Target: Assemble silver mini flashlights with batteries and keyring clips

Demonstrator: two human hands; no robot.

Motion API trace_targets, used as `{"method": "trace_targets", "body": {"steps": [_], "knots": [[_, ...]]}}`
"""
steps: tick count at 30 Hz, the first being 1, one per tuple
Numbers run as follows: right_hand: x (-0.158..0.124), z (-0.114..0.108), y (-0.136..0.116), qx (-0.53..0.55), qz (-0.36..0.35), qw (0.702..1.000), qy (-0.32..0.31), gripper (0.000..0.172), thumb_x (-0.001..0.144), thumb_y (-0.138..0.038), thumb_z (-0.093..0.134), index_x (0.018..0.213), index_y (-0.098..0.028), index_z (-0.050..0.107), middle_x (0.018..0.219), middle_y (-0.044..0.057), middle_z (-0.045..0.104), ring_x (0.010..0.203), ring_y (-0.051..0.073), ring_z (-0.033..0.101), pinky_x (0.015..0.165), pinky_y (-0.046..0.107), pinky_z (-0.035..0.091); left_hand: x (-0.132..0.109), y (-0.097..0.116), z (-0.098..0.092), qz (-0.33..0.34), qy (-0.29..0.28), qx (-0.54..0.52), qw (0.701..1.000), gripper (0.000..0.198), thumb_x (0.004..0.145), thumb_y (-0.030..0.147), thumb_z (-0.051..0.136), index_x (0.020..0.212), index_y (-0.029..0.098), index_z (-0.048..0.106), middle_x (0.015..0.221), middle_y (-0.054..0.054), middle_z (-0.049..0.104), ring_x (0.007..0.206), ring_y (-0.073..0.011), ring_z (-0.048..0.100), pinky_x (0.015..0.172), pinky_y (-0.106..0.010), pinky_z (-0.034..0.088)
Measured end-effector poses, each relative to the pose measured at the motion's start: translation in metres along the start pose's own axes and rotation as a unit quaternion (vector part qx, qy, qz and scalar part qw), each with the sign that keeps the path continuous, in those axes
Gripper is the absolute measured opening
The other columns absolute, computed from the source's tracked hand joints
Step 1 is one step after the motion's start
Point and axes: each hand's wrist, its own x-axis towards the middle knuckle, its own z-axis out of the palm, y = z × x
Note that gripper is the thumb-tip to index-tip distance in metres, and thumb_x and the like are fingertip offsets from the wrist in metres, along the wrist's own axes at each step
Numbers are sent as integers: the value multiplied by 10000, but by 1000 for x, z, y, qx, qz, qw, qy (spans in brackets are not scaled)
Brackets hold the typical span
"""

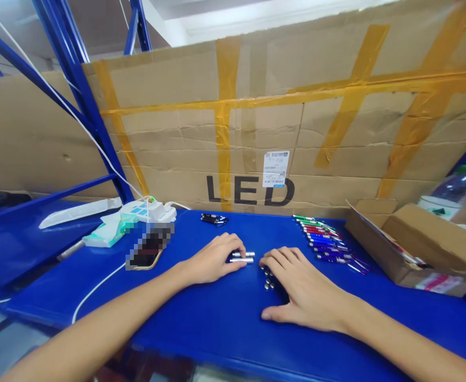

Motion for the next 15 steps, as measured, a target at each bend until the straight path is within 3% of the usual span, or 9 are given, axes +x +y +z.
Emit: {"method": "trace_targets", "body": {"steps": [3, 6, 10, 15], "knots": [[1, 7, -3, -8, -1, 1000, 2, 752, 830, -778, 802, 1283, -191, 673, 1279, 175, 695, 1138, 403, 627, 1040, 575, 464, 1, -3, 2, 8, -3, -5, 1000, 91, 1058, 292, 681, 1124, 238, 649, 1200, -55, 680, 1132, -267, 600, 1027, -393, 451], [4, 12, -3, -36, -2, 999, -3, 682, 931, -822, 646, 1219, -204, 675, 1231, 162, 691, 1106, 381, 618, 1050, 564, 432, 3, -6, 4, 12, -3, -4, 1000, 90, 1072, 300, 644, 1138, 240, 651, 1207, -55, 666, 1125, -260, 593, 1027, -387, 448], [9, 16, -1, -63, 1, 998, -6, 499, 1067, -658, 563, 1200, -186, 659, 1198, 157, 687, 1082, 362, 608, 991, 550, 412, 5, -4, 4, 16, -17, 6, 1000, 102, 1097, 320, 586, 1138, 234, 625, 1208, -71, 662, 1098, -262, 576, 999, -396, 450], [7, 18, -2, -64, -19, 998, -8, 339, 1129, -505, 530, 1170, -183, 629, 1221, 147, 675, 1043, 328, 614, 893, 471, 396, 3, 1, 3, 8, -24, -3, 1000, 79, 1100, 302, 590, 1140, 236, 607, 1218, -65, 658, 1102, -256, 572, 993, -393, 445]]}}
